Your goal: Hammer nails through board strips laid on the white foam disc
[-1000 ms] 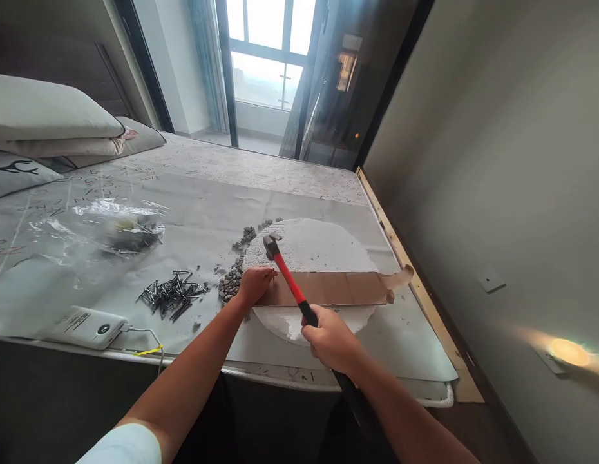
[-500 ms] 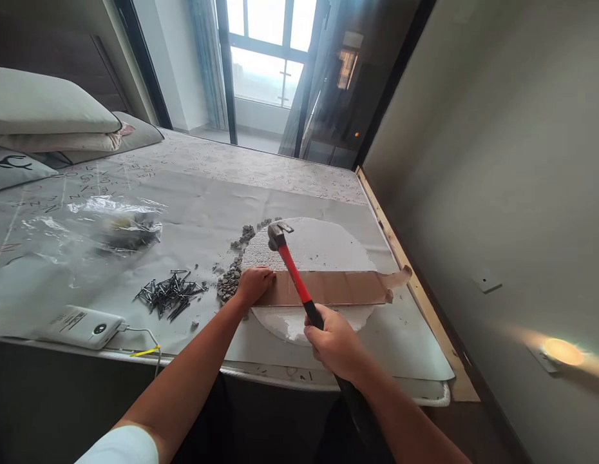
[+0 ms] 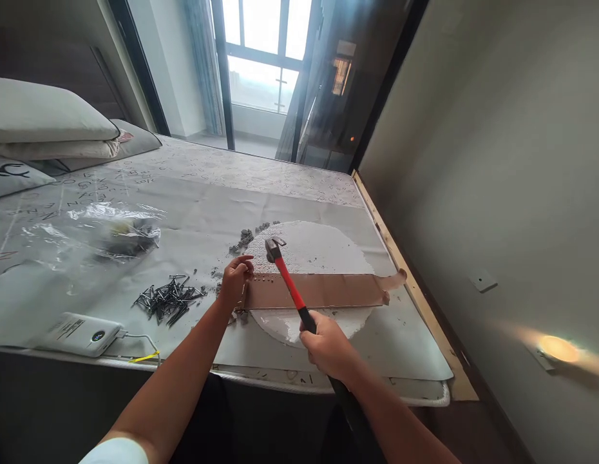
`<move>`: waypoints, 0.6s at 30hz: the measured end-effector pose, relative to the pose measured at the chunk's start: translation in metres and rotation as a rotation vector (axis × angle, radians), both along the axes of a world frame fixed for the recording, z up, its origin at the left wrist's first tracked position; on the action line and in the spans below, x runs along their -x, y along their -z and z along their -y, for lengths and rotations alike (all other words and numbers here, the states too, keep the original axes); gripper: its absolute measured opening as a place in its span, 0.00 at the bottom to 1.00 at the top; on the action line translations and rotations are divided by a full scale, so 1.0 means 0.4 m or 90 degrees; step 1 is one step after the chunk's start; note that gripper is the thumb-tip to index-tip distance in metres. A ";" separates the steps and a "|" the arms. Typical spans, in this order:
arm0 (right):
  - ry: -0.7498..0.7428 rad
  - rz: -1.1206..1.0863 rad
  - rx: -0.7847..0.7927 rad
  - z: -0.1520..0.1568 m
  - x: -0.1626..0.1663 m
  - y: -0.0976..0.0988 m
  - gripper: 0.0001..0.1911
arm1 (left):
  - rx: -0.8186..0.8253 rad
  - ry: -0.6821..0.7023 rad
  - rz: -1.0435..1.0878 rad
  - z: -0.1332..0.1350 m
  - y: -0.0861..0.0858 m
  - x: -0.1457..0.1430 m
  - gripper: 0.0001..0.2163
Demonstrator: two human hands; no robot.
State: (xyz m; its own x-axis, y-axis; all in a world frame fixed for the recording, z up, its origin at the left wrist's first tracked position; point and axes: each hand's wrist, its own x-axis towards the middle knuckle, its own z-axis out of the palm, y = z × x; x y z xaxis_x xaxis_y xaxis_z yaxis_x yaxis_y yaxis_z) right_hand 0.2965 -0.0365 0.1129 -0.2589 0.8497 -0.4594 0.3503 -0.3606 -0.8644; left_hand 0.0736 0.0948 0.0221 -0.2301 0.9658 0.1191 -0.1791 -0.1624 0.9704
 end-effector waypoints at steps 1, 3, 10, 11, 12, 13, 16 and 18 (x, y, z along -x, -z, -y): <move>-0.001 0.012 0.008 -0.001 0.002 0.010 0.06 | 0.003 -0.023 0.008 0.002 -0.003 0.009 0.13; -0.007 0.053 0.026 -0.003 0.008 0.040 0.06 | 0.023 -0.083 -0.016 0.008 -0.007 0.033 0.12; 0.020 -0.050 -0.008 0.048 0.004 0.044 0.07 | 0.176 -0.184 -0.505 0.044 0.016 0.163 0.12; 0.022 -0.073 -0.001 0.064 0.002 0.034 0.07 | 0.205 -0.140 -0.590 0.049 0.027 0.180 0.11; 0.024 -0.093 0.008 0.081 0.001 0.025 0.08 | 0.236 -0.078 -0.662 0.055 0.040 0.193 0.09; 0.026 -0.110 0.020 0.099 0.000 0.019 0.08 | 0.266 -0.012 -0.716 0.062 0.056 0.202 0.07; 0.025 -0.141 0.049 0.149 -0.001 0.021 0.08 | 0.310 0.120 -0.764 0.087 0.107 0.209 0.05; 0.017 -0.142 0.052 0.175 -0.003 0.033 0.08 | 0.271 0.114 -0.740 0.105 0.135 0.202 0.09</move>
State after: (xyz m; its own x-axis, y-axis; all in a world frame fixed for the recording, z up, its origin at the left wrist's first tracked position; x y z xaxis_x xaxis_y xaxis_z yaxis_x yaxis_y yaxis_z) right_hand 0.2975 -0.1063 0.0996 -0.3396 0.8200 -0.4607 0.1440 -0.4387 -0.8870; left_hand -0.0071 0.0527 -0.0318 -0.0605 0.9844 -0.1655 0.8313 0.1414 0.5375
